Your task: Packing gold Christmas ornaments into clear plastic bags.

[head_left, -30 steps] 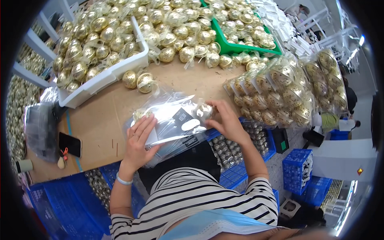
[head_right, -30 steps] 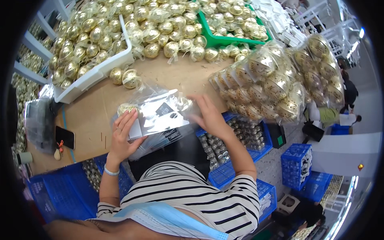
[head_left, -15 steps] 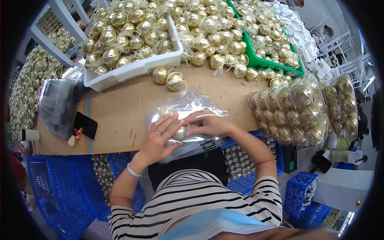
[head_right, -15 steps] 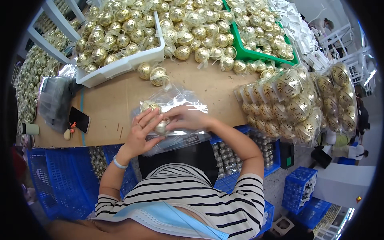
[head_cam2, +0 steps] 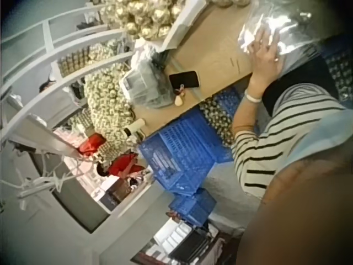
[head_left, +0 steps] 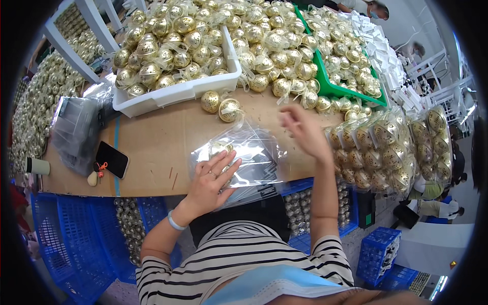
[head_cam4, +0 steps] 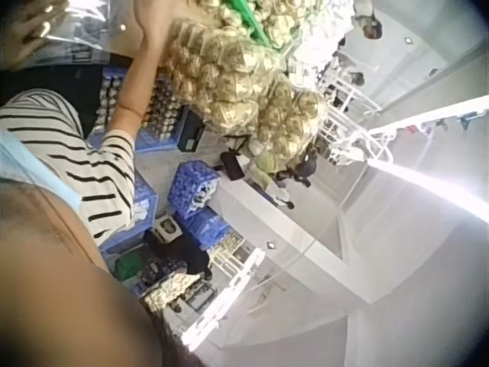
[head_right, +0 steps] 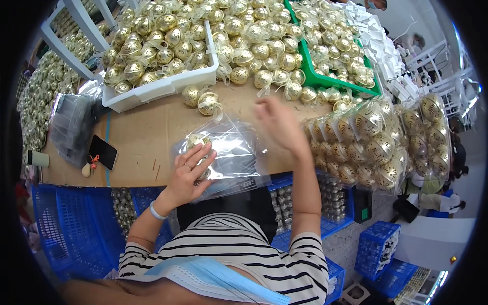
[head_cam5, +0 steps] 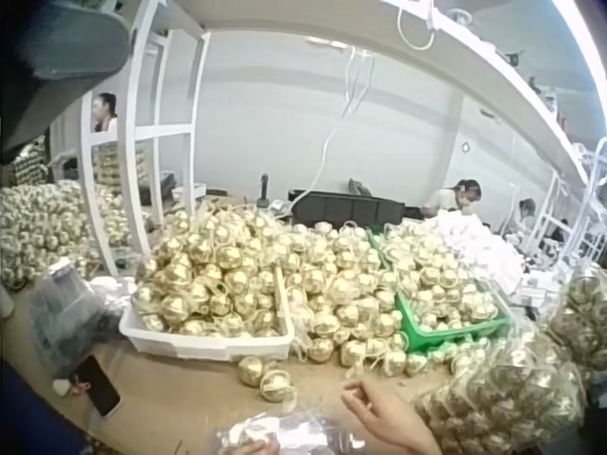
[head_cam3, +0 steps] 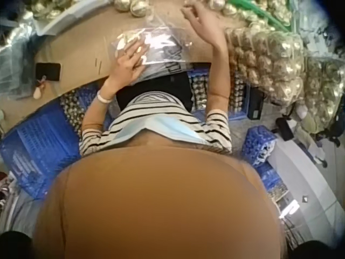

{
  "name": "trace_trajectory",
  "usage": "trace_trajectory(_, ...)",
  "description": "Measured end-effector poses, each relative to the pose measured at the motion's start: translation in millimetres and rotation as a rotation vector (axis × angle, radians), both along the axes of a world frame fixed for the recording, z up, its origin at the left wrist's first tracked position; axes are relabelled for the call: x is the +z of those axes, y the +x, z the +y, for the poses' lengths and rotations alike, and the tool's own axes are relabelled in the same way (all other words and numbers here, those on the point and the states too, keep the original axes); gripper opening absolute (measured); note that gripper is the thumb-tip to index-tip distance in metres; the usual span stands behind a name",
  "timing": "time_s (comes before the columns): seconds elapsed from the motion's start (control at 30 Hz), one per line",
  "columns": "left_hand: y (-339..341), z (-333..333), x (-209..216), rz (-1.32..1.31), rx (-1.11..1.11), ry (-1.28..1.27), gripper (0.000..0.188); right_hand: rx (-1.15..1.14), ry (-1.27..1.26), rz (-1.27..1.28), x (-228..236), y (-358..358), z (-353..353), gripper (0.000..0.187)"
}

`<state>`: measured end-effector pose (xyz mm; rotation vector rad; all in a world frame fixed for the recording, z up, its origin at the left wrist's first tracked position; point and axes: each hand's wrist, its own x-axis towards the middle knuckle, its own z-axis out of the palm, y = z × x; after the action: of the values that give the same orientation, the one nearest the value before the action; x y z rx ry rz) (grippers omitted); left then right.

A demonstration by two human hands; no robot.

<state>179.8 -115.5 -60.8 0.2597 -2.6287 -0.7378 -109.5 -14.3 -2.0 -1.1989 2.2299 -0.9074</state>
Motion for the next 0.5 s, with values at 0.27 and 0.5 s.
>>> trace_trajectory(0.27, -4, 1, -4, -0.011, -0.035, -0.051, 0.073, 0.243, 0.168, 0.347, -39, 51, -115, 0.065)
trace_trajectory(0.5, -1, -3, -3, -0.011, 0.001, -0.036, 0.072, -0.162, -0.263, 0.411, -9, 36, 47, 0.07)
